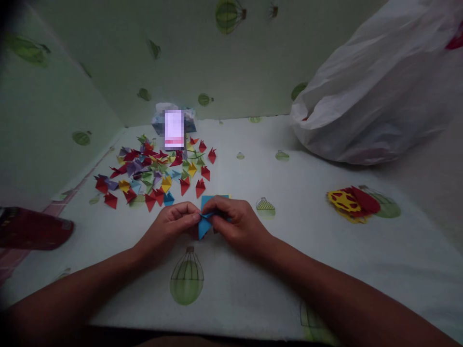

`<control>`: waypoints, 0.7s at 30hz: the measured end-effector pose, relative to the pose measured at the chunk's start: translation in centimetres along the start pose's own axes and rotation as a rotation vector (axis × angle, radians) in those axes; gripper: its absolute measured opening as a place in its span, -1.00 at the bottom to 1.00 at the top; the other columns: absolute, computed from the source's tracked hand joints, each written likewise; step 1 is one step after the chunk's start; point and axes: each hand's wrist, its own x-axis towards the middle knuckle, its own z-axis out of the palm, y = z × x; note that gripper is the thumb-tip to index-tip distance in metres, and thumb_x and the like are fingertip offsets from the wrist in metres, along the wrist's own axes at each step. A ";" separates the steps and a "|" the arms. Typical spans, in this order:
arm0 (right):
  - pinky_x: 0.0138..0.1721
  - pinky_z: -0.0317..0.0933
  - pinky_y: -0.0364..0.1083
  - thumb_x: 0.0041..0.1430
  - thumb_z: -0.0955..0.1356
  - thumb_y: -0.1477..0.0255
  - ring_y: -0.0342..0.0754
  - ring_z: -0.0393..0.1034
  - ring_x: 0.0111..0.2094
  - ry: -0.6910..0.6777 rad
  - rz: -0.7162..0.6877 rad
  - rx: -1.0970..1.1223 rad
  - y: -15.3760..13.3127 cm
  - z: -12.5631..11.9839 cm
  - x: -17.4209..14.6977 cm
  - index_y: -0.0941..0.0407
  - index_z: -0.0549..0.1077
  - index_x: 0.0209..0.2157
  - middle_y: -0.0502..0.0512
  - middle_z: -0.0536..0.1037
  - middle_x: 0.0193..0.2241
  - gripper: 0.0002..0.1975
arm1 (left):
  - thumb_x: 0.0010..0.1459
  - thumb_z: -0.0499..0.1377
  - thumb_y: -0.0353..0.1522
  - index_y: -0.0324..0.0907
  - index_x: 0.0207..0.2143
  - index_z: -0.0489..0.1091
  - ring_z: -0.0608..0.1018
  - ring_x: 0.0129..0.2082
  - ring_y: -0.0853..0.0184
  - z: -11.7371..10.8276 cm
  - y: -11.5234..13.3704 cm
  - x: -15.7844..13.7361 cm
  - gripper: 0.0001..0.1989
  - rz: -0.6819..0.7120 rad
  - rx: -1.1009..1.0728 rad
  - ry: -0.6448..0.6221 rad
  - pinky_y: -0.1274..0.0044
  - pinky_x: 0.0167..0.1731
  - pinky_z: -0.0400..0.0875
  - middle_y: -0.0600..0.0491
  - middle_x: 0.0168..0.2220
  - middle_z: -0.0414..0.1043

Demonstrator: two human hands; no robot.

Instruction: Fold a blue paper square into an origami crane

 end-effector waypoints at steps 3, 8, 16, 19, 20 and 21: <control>-0.44 0.23 -0.20 0.09 0.25 0.69 -0.21 0.34 -0.51 -0.014 -0.047 -0.009 0.2 0.0 -0.1 0.15 0.50 -0.33 -0.05 0.46 -0.52 -0.75 | 0.19 0.24 -0.30 -0.24 -0.40 0.43 0.50 -0.53 0.47 -0.1 -0.3 0.1 -0.82 -0.003 -0.047 -0.009 0.61 -0.43 0.35 0.10 -0.53 0.50; -0.41 0.26 -0.19 0.09 0.26 0.69 -0.19 0.38 -0.49 -0.015 -0.102 -0.073 0.5 -0.1 -0.1 0.16 0.51 -0.32 -0.03 0.50 -0.50 -0.76 | 0.21 0.23 -0.28 -0.24 -0.37 0.45 0.51 -0.50 0.45 -0.1 -0.5 0.1 -0.81 0.001 -0.070 -0.029 0.59 -0.39 0.38 0.10 -0.51 0.50; -0.44 0.28 -0.18 0.10 0.27 0.66 -0.19 0.40 -0.49 -0.020 -0.011 0.014 0.2 -0.1 -0.1 0.15 0.49 -0.29 -0.02 0.51 -0.48 -0.78 | 0.24 0.21 -0.21 -0.23 -0.44 0.41 0.47 -0.54 0.45 0.0 0.0 -0.1 -0.71 0.058 0.040 0.003 0.59 -0.43 0.34 0.09 -0.55 0.48; -0.45 0.31 -0.17 0.14 0.29 0.60 -0.18 0.42 -0.52 -0.046 0.167 0.209 -0.2 -0.1 0.1 0.14 0.43 -0.28 -0.03 0.51 -0.51 -0.86 | 0.24 0.21 -0.22 -0.22 -0.46 0.38 0.46 -0.54 0.45 0.1 0.2 -0.2 -0.71 0.064 0.064 0.024 0.59 -0.44 0.34 0.11 -0.56 0.46; -0.45 0.32 -0.16 0.15 0.30 0.58 -0.17 0.43 -0.52 -0.062 0.217 0.276 -0.2 -0.1 0.1 0.13 0.41 -0.28 -0.04 0.52 -0.53 -0.89 | 0.24 0.21 -0.22 -0.21 -0.46 0.38 0.46 -0.54 0.45 0.1 0.2 -0.2 -0.71 0.066 0.071 0.024 0.58 -0.44 0.34 0.11 -0.56 0.46; -0.44 0.33 -0.15 0.15 0.30 0.56 -0.16 0.44 -0.52 -0.078 0.257 0.337 -0.2 -0.1 0.2 0.12 0.39 -0.28 -0.04 0.53 -0.54 -0.91 | 0.24 0.21 -0.22 -0.21 -0.46 0.38 0.46 -0.55 0.45 0.1 0.2 -0.2 -0.72 0.068 0.077 0.024 0.58 -0.44 0.34 0.12 -0.56 0.46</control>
